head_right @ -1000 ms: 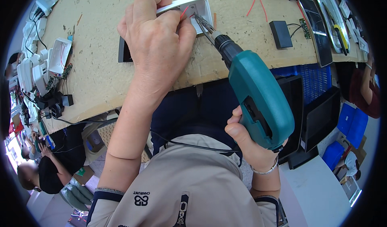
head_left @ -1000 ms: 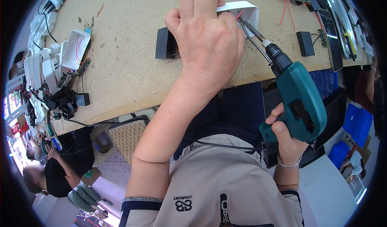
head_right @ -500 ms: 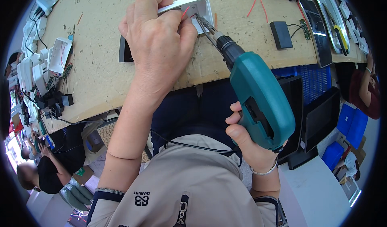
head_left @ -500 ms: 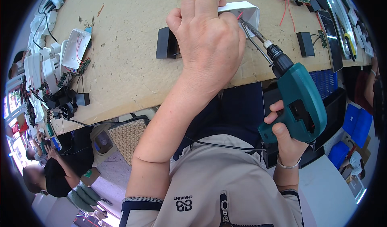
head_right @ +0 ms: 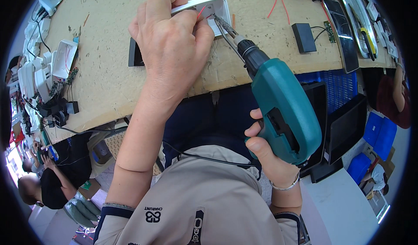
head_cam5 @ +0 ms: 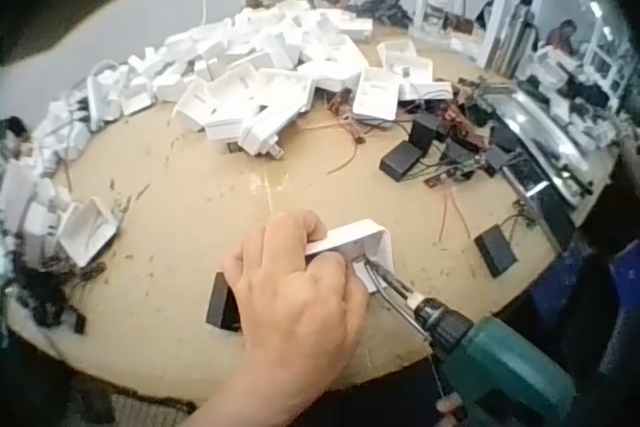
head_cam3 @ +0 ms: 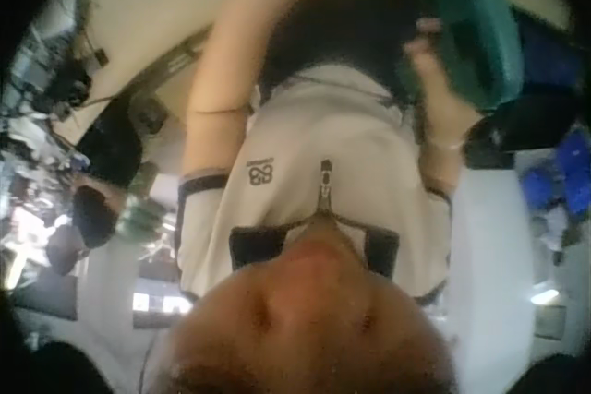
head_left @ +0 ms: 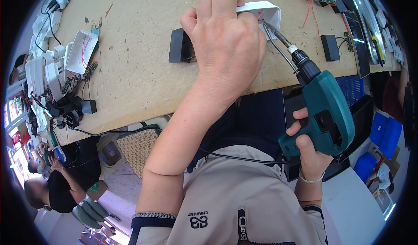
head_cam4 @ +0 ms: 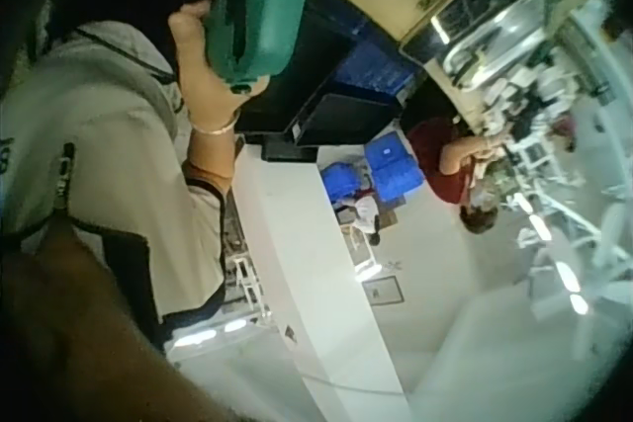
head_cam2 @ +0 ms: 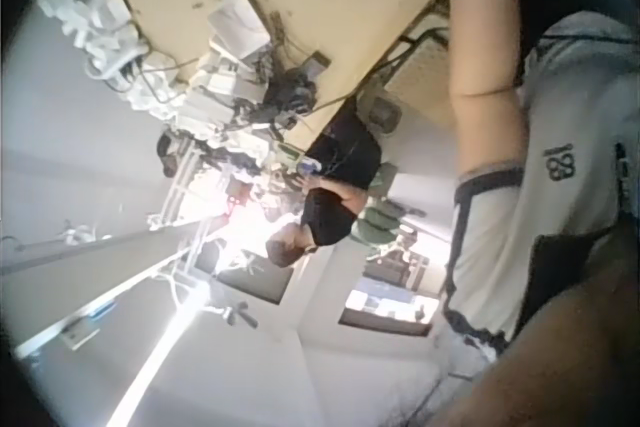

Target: Soldering wires onto electronic components within small plastic housings at a manual workstation.

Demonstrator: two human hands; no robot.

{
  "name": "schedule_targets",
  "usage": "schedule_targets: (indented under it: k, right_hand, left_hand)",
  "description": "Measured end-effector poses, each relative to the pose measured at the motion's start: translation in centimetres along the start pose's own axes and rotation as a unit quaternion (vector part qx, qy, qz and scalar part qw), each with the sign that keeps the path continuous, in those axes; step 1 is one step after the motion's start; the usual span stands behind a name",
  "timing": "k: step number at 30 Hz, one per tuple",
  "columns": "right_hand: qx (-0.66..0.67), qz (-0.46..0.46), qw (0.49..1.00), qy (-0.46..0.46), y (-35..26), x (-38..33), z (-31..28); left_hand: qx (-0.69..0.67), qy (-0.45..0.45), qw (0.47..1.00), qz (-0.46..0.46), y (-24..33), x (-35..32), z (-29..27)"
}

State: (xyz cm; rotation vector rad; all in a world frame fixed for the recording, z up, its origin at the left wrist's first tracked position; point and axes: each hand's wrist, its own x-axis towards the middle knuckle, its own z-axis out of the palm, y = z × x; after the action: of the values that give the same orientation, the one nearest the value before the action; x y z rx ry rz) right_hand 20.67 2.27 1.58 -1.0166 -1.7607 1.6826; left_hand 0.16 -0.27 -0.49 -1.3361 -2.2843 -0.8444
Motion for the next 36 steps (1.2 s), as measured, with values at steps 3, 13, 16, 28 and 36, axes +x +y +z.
schedule_targets:
  k: [3, 13, 16, 28, 36]
  right_hand:
    - [-0.005, 0.001, 1.0, -0.003, 0.0, 0.0, 0.0]
    - [0.008, -0.003, 1.0, 0.008, -0.2, -0.1, 0.1]
    - [0.004, -0.035, 0.999, 0.001, 0.1, -0.4, -0.2]
    - [0.06, -0.093, 0.994, 0.012, 0.4, -0.8, -1.6]
    - [0.316, -0.052, 0.942, -0.096, 1.4, 2.5, -1.3]
  left_hand:
    - [-0.001, 0.002, 1.0, -0.003, 0.0, 0.0, 0.0]
    - [-0.04, 0.365, 0.906, 0.213, -3.6, 0.7, 6.2]
    - [-0.027, 0.359, 0.909, 0.209, -3.6, 0.6, 6.0]
    - [0.026, 0.013, 0.999, 0.013, -0.9, -1.0, 0.9]
    - [0.017, -0.024, 0.998, 0.05, -0.3, -1.7, -0.6]
